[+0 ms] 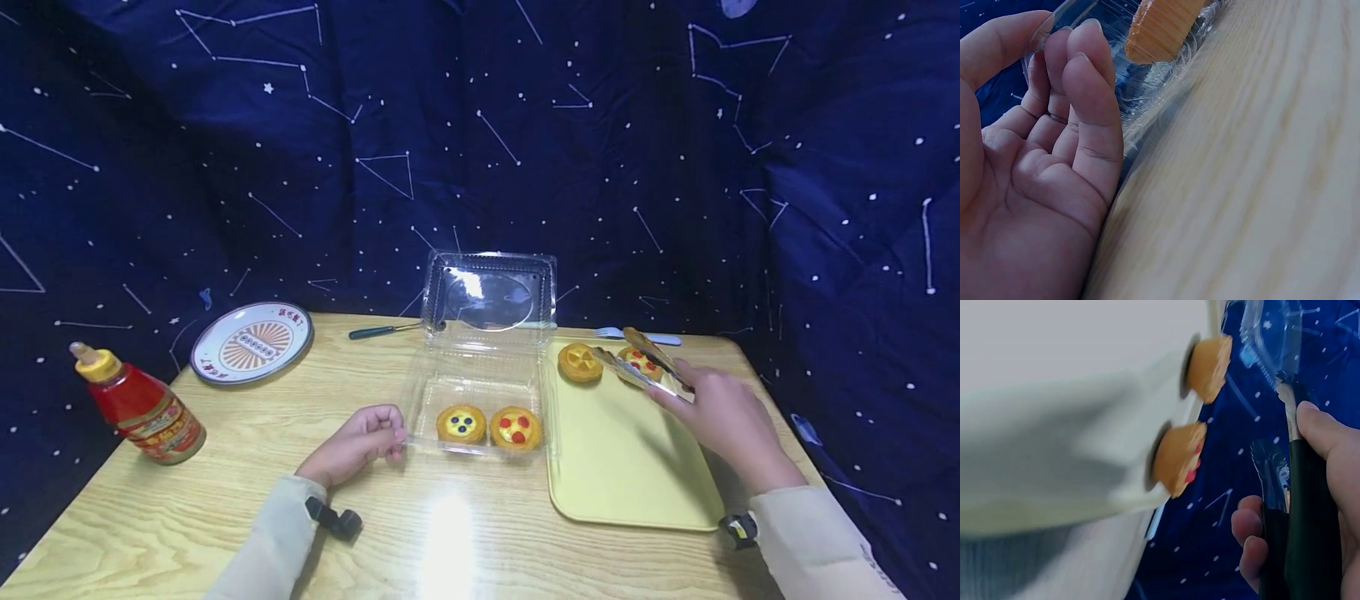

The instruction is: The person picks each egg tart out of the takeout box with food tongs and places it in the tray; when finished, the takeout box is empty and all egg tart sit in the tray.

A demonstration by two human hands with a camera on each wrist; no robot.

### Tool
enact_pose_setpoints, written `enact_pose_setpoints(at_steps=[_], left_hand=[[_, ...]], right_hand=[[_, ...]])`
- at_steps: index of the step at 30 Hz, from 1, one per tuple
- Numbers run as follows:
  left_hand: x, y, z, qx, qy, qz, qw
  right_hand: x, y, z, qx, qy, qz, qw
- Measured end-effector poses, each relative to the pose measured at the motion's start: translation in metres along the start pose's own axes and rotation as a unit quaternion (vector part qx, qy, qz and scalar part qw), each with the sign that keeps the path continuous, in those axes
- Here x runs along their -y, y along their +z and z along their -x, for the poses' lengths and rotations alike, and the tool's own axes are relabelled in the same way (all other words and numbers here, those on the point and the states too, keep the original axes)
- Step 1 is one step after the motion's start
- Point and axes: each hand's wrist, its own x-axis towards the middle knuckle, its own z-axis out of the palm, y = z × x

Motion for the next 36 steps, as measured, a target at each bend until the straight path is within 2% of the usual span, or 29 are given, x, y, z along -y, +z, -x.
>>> enact_pose_setpoints(at_steps=[6,14,18,24,32,36], left_hand=[[0.001,-0.001,0.001,0.004,0.000,0.001,1.0000],[0.001,0.000,0.000,-0.004,-0.008,-0.002,1.0000],[0.001,0.001,0.001,-0.005,-0.010,-0.004,0.9999],[0.001,0.001,0.002,-0.004,-0.015,0.001,0.9999],[-0.001,0.001,0.001,-0.005,-0.013,0.002,0.9999],[-0.001,0.001,0.001,-0.004,-0.012,-0.001,0.9999]], right_hand=[[0.024,-0.001,0.000,-0.017,-0.058,-0.011,0.998],[0.052,0.004,-0.005,-0.006,-0.131,-0.010,0.991],[0.063,0.007,-0.006,0.003,-0.153,-0.010,0.988],[0.079,0.013,-0.006,0.037,-0.162,-0.016,0.986],[0.098,0.022,-0.010,0.033,-0.237,-0.016,0.971],[0.105,0.026,-0.010,0.024,-0.258,-0.005,0.966]])
